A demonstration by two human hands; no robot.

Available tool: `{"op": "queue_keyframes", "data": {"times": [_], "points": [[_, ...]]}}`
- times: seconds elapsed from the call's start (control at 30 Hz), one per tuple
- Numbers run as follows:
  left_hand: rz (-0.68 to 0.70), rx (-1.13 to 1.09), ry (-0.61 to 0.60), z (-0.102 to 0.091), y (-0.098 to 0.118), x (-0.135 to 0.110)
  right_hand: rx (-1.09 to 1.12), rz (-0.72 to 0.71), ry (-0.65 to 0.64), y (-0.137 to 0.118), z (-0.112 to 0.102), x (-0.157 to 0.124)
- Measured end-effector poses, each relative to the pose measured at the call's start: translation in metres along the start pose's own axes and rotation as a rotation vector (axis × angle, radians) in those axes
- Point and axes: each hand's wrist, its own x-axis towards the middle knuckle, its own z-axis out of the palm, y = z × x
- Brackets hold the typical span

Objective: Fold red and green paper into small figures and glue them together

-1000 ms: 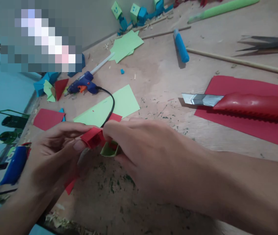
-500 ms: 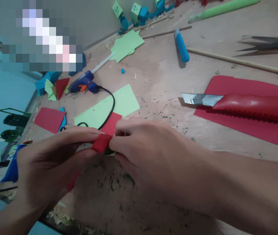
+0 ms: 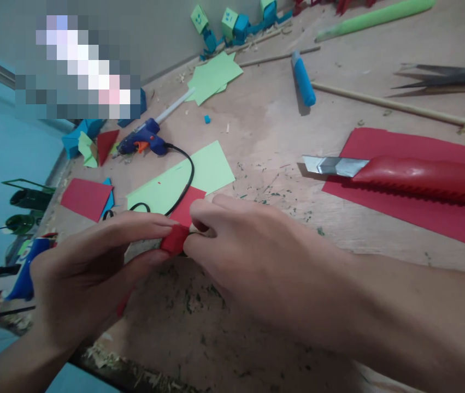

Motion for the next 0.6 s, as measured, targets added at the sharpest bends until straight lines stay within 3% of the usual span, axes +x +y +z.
{"op": "queue_keyframes", "data": {"times": [0.27, 0.6], "points": [[0.194, 0.113, -0.010, 0.0044, 0.0029, 0.0043, 0.070, 0.170, 0.055, -0.0010, -0.0030, 0.0035], [0.300, 0.223, -0.039, 0.0062, 0.0054, 0.0063, 0.078, 0.164, 0.091, -0.0018, -0.0008, 0.0032]]}}
